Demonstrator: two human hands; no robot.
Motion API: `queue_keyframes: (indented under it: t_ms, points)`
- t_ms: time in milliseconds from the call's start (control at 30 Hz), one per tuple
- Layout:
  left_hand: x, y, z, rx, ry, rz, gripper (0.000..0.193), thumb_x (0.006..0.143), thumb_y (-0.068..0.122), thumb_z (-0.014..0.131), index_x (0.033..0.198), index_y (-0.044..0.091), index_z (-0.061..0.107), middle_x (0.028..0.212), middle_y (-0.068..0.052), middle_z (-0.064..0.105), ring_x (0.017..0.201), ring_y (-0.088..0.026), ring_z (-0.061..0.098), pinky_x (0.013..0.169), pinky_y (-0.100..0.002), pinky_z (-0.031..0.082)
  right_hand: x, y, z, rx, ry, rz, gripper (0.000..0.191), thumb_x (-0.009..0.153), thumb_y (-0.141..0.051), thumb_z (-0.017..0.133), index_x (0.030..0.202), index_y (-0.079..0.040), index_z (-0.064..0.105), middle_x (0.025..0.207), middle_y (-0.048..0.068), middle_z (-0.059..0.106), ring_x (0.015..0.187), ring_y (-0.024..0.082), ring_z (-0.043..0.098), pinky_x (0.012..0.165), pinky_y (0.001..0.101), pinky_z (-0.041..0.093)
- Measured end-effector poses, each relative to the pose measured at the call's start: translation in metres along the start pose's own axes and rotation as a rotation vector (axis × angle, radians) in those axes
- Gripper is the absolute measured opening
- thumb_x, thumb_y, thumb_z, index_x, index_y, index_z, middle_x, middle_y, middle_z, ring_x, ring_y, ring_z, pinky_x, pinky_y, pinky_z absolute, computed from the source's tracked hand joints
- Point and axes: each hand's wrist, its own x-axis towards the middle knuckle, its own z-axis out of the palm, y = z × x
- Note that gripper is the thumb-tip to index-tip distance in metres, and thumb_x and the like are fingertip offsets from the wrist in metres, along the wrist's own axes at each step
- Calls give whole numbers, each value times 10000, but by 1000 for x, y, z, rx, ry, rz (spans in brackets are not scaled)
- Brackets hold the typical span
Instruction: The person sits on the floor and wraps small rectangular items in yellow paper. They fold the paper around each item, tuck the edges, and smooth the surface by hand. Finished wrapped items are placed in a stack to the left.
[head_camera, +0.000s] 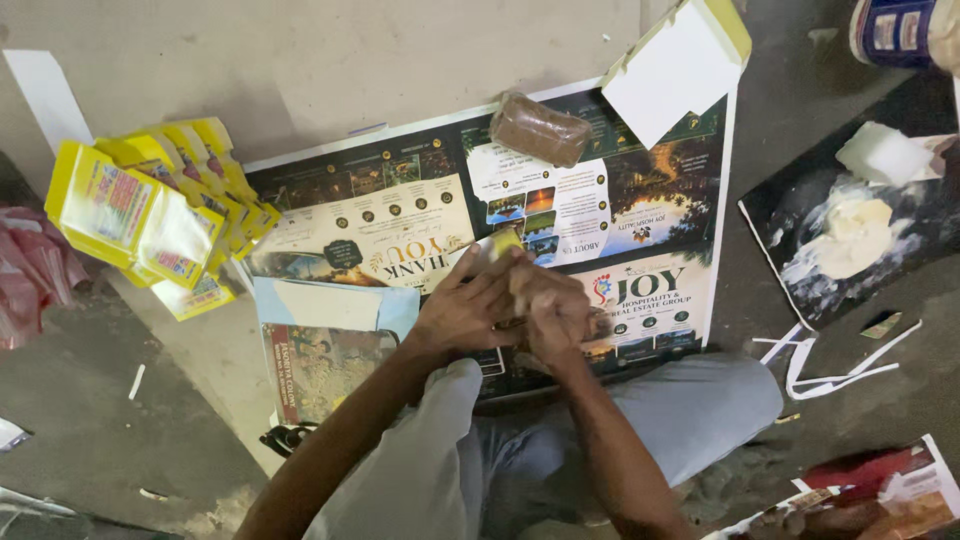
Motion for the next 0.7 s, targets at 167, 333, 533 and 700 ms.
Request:
queue_keyframes:
  t_ms: [167, 333, 533, 700]
  points:
    - [19, -9, 10, -146, -87, -104, 830, 807, 629, 674, 1413, 62, 657, 1446, -103, 608, 1431, -190, 469, 1249, -533, 122, -6, 37, 10, -5, 145, 55, 598, 1154, -383, 450, 674, -25, 434, 665, 62, 475, 641, 194, 446, 693, 381, 387]
    - [31, -12, 5, -153, -281, -175, 708, 842, 601, 665, 1362, 124, 618, 1496, -64, 570, 1459, -164, 421, 1253, -588, 96, 20, 46, -1, 44, 136, 174, 570, 1103, -393, 483, 655, -43, 441, 618, 59, 464, 558, 185, 410, 538, 336, 338]
    - [33, 2, -1, -54, -73, -137, 646, 941, 526, 635, 1450, 129, 610, 1524, -49, 557, 1488, -145, 402, 1267, -572, 155, 50, -5, -40, 533, 140, 363, 509, 1136, -344, 508, 705, -79, 446, 594, -4, 333, 539, 144, 324, 536, 340, 268]
    - [25, 4, 3, -63, -98, -139, 628, 969, 536, 622, 1444, 126, 600, 1552, -29, 545, 1502, -145, 374, 1274, -577, 151, 47, -51, -24, 558, 52, -383, 556, 1141, -401, 382, 676, -102, 446, 593, 3, 358, 515, 127, 282, 517, 330, 261]
